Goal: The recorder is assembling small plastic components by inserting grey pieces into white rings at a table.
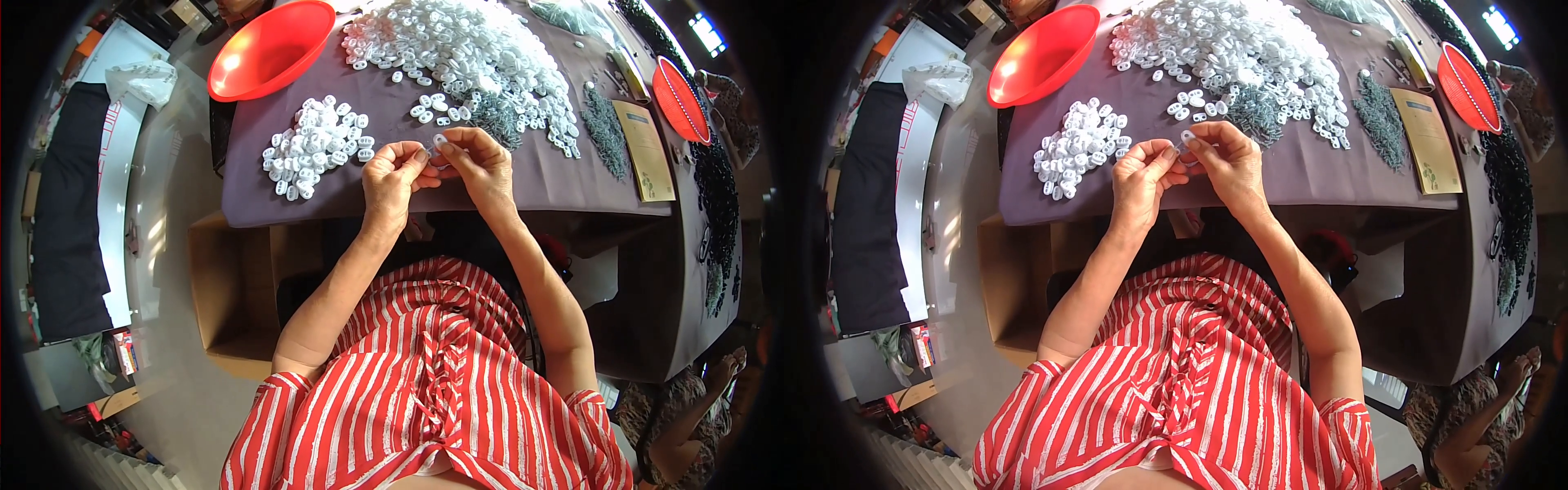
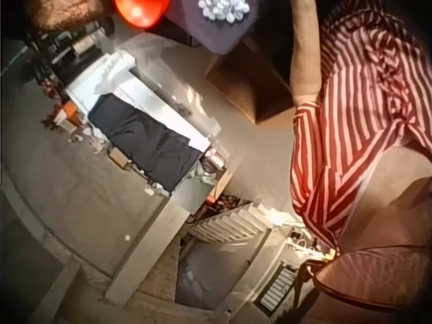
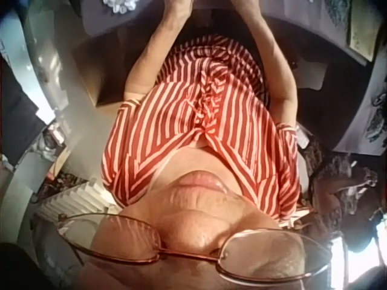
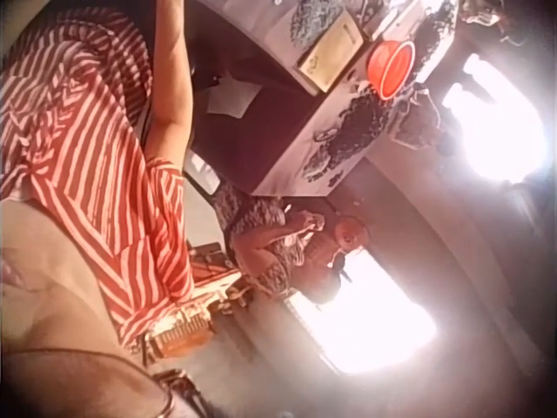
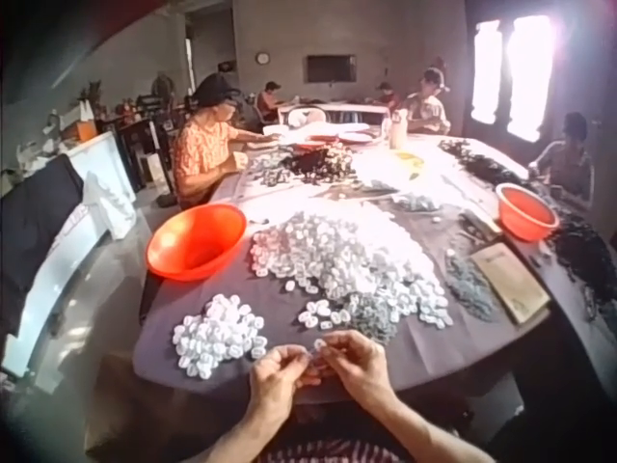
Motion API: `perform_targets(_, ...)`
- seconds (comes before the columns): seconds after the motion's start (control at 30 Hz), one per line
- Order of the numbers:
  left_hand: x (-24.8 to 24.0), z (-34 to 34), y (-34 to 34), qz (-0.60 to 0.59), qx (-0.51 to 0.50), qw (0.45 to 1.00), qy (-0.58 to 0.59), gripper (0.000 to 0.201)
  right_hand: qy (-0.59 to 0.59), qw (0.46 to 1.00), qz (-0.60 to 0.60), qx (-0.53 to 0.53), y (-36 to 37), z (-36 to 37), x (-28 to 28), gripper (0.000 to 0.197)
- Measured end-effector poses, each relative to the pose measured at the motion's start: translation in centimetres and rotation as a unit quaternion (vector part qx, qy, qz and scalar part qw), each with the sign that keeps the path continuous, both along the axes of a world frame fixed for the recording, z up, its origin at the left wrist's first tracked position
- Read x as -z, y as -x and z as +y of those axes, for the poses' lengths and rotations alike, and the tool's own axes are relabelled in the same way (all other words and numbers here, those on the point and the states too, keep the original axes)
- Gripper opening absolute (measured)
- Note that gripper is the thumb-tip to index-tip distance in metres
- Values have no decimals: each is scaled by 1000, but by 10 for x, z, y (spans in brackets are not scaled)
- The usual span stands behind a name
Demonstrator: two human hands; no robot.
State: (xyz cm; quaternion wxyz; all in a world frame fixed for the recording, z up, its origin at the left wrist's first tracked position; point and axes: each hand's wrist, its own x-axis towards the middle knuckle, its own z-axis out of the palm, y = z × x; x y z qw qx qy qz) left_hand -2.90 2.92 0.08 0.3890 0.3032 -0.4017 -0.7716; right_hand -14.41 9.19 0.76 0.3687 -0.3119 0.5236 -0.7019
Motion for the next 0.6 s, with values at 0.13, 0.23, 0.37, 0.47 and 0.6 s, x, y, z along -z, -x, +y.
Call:
perform_targets(0.13, -1, 1, 0, 2, -4, 1000, -2, 9, -3, 1000, 9, -6, -1, 1, -1, 11)
perform_targets(0.23, -2, 1, -1, 3, 4, 1000, 3, 8, 0, 1000, 20, -6, -2, 2, 0, 11)
perform_targets(0.37, -2, 1, -1, 2, 7, 1000, 10, 8, -6, 999, 39, -1, -2, 3, 0, 12)
perform_targets(0.47, -5, 3, -1, -4, 13, 1000, 20, 8, -10, 998, 66, 8, -4, 3, 1, 12)
perform_targets(0.6, -3, 2, -1, -19, 18, 999, 38, 9, -39, 990, 133, 8, -3, 3, 5, 14)
